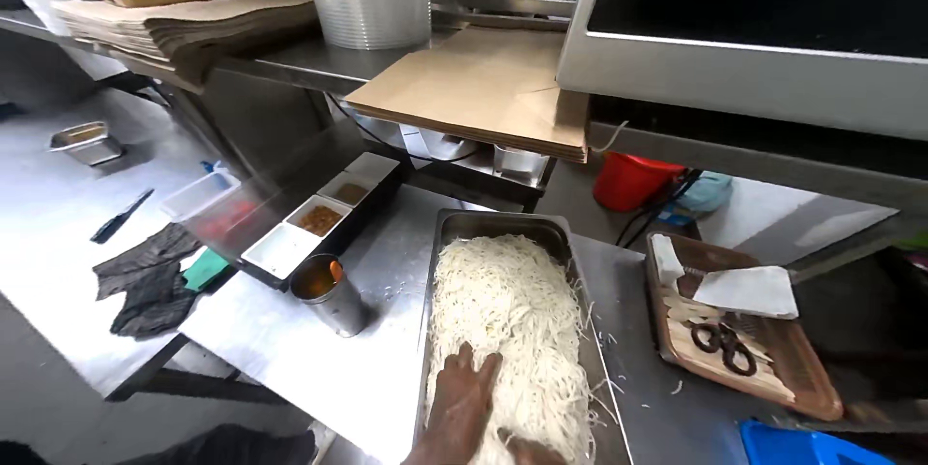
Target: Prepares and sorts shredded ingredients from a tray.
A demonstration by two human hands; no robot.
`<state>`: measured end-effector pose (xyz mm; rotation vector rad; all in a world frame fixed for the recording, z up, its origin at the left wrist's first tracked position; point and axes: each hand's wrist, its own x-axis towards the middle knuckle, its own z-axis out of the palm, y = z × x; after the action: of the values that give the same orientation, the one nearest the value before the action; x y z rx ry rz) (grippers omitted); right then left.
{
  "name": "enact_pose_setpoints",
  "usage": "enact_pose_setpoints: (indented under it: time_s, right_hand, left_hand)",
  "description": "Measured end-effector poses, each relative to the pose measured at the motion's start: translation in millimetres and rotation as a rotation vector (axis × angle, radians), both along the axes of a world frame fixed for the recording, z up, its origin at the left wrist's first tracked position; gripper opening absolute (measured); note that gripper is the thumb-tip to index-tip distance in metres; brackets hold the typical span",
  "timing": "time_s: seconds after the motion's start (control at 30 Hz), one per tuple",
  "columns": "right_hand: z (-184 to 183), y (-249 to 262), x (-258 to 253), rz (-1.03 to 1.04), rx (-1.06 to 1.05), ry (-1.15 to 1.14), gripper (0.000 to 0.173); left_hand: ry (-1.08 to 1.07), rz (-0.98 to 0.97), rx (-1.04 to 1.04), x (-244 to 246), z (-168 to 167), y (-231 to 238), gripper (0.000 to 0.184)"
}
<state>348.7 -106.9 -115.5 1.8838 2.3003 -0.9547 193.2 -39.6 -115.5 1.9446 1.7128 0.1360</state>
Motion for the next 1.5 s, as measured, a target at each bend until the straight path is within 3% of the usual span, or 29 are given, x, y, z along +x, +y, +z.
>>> enact_pose_setpoints:
  time_s: [0.1, 0.2, 0.3, 0.43, 0.5, 0.6, 0.7, 0.8, 0.87, 0.93, 1.07, 1.17, 1.23, 1.33, 1.43, 1.5]
  right_hand:
    - [17, 15, 37, -0.156, 0.167, 0.131, 0.045]
    - [41, 33, 56, -0.288, 0.368, 0.238, 0.029]
    - [48, 43, 53, -0.182, 0.359, 0.262, 0.028]
    - [71, 52, 53, -0.177, 0.556, 0.422, 0.022]
    - [76, 62, 52, -0.093, 0.523, 0.383, 0.027]
    - [86, 71, 49, 0.091, 0.276, 0.181, 0.036]
    - [96, 67, 48, -0.018, 0.514, 0.41, 0.024]
    - [84, 72, 32, -0.085, 0.586, 0.456, 0.018]
    - [72, 73, 30, 0.048, 0.36, 0.309, 0.034]
    - [67, 68, 32, 0.127, 0.317, 0.33, 0.042]
    - [84, 35, 7, 0.118, 0.303, 0.561, 0.038]
    - [103, 18, -24, 0.032, 0.364, 0.588, 0.024]
    - [106, 16, -29, 0.02, 0.34, 0.581, 0.024]
    - [63, 21, -4, 0.071, 0.395, 0.514, 0.024]
    - [56, 19, 4, -0.126, 0.534, 0.554, 0.02]
    - [56, 21, -3, -0.252, 0.583, 0.464, 0.017]
  left_hand:
    - [-0.022, 0.072, -0.149, -6, 10, 2, 0.055]
    - [-0.043, 0.165, -0.154, -19, 21, -10, 0.044]
    - [0.01, 0.197, -0.158, -28, 26, -22, 0.043]
    - [0.04, 0.235, -0.184, -29, 56, -34, 0.043]
    - [0.021, 0.185, -0.174, -32, 70, -39, 0.044]
    - [-0.06, 0.054, 0.025, -30, 95, -53, 0.037]
    - [-0.231, -0.067, 0.287, -23, 109, -57, 0.028]
    - [-0.159, -0.154, 0.316, -17, 88, -36, 0.027]
    - [-0.036, -0.19, 0.135, -14, 85, -26, 0.045]
    - [-0.127, -0.155, 0.169, -13, 90, -19, 0.058]
    - [-0.258, -0.095, 0.126, -18, 96, -10, 0.086]
    - [-0.293, -0.138, 0.145, -20, 89, -5, 0.084]
    - [-0.333, -0.166, 0.098, -32, 82, -4, 0.076]
    - [-0.413, -0.191, -0.031, -57, 69, 2, 0.067]
    - [-0.514, -0.227, 0.02, -84, 60, 5, 0.054]
    - [-0.483, -0.288, 0.125, -90, 55, 5, 0.048]
